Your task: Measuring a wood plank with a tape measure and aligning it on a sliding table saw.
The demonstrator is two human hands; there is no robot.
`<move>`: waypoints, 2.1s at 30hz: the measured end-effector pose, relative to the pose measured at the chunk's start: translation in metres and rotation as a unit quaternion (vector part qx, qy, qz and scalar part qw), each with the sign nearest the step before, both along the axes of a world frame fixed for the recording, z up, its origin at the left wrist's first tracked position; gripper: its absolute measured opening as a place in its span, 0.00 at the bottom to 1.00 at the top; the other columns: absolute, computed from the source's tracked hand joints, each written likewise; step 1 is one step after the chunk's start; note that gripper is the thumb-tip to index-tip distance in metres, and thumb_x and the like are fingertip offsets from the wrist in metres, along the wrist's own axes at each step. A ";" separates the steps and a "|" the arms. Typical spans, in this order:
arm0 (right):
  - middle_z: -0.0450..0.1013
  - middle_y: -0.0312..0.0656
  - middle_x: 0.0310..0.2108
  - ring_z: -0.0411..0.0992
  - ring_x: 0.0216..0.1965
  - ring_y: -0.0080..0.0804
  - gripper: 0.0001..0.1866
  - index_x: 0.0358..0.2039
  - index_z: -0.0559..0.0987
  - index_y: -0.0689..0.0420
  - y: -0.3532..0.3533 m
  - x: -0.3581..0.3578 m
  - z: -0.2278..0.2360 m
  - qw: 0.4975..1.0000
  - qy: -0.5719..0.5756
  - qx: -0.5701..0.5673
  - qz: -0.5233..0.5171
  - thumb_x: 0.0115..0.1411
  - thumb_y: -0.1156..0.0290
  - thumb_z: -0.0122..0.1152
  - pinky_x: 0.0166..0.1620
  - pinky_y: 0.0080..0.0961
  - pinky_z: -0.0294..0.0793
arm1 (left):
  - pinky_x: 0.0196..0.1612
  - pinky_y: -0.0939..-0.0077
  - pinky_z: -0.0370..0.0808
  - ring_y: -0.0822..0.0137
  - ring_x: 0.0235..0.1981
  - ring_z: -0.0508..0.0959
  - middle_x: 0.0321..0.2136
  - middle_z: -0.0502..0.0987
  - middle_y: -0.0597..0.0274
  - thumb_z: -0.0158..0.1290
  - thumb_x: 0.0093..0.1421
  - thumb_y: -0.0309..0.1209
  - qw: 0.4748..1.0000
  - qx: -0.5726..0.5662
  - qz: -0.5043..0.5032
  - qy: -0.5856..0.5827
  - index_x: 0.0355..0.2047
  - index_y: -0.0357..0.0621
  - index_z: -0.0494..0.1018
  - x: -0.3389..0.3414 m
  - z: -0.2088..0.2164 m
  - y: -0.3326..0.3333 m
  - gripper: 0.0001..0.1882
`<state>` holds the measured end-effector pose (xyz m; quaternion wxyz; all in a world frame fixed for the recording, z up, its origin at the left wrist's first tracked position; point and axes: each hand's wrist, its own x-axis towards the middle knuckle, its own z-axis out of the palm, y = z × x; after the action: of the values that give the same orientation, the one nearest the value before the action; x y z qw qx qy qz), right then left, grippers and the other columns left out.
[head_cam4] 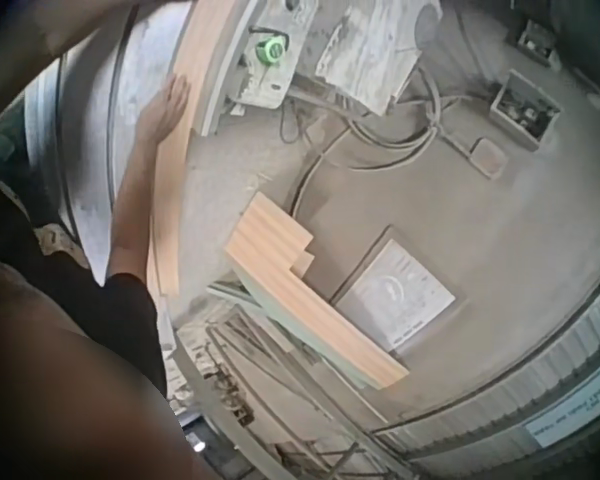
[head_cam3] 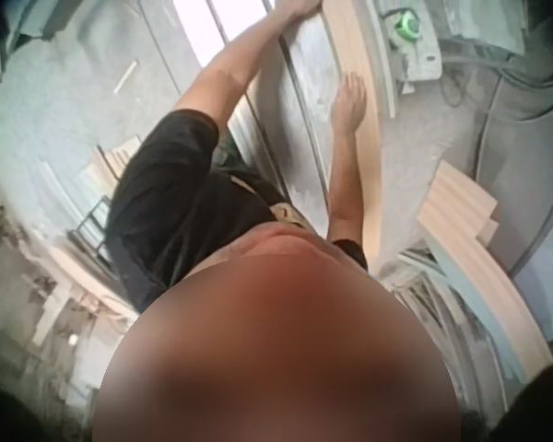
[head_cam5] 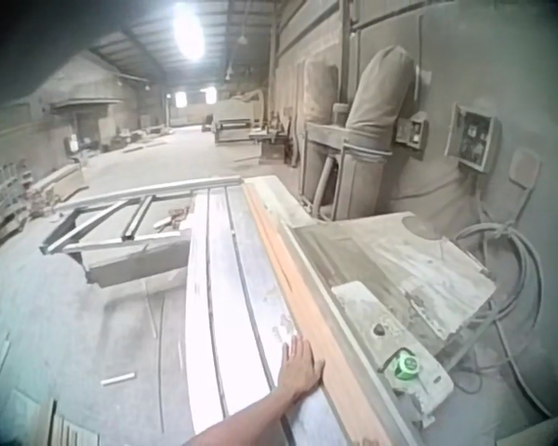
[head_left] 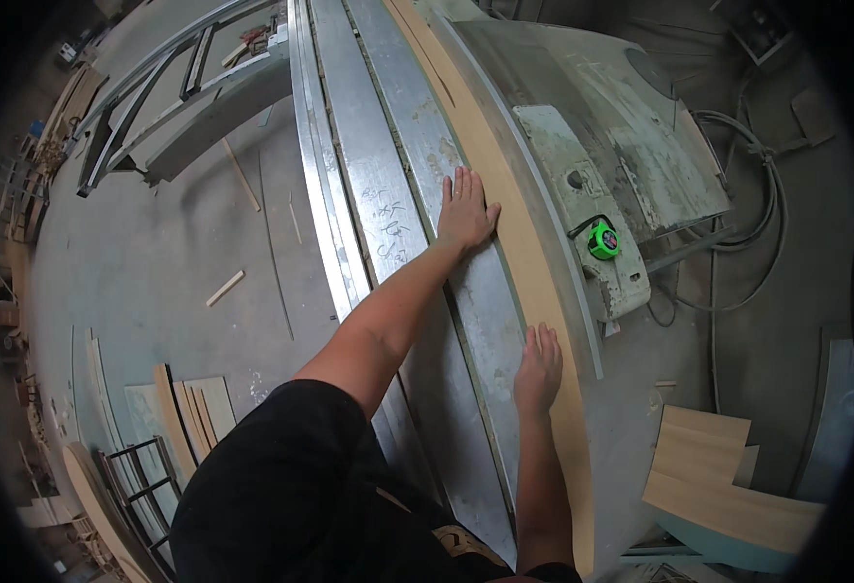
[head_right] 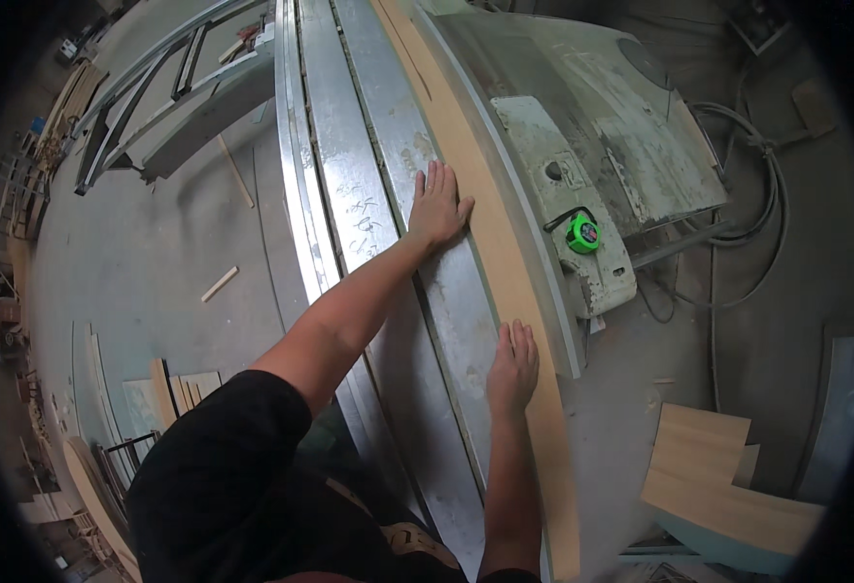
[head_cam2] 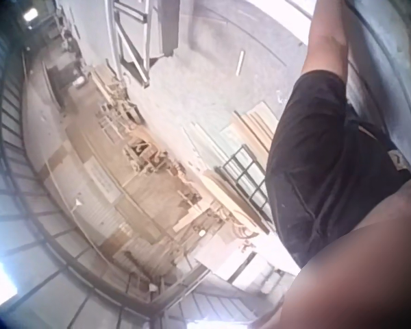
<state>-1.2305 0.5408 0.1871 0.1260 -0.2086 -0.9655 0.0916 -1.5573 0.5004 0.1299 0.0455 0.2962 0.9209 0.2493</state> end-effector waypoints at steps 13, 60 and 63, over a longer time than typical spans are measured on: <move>0.72 0.47 0.62 0.67 0.65 0.49 0.21 0.57 0.78 0.56 0.003 -0.038 -0.019 0.999 0.030 -0.008 0.018 0.64 0.77 0.55 0.66 0.43 0.67 | 0.77 0.50 0.38 0.42 0.76 0.47 0.72 0.52 0.33 0.45 0.67 0.51 0.998 0.035 0.045 0.015 0.71 0.24 0.51 -0.012 -0.009 -0.002 0.45; 0.68 0.42 0.66 0.61 0.70 0.45 0.20 0.61 0.76 0.51 0.034 -0.157 -0.128 0.996 0.083 -0.008 0.043 0.71 0.69 0.50 0.70 0.40 0.61 | 0.74 0.28 0.33 0.47 0.76 0.50 0.71 0.62 0.54 0.43 0.66 0.52 0.683 0.549 0.038 -0.480 0.70 0.46 0.63 0.336 -0.104 0.003 0.36; 0.68 0.41 0.66 0.60 0.71 0.44 0.19 0.62 0.75 0.49 0.032 -0.167 -0.129 0.996 0.079 -0.007 0.047 0.72 0.67 0.50 0.71 0.40 0.61 | 0.74 0.29 0.32 0.47 0.76 0.50 0.71 0.62 0.53 0.44 0.66 0.51 0.646 0.600 0.034 -0.471 0.70 0.46 0.63 0.328 -0.111 0.008 0.36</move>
<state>-1.3972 0.5729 0.0577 0.1956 -0.1562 -0.9607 0.1204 -1.2291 0.5083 0.0184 0.2770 0.0701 0.4341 0.8543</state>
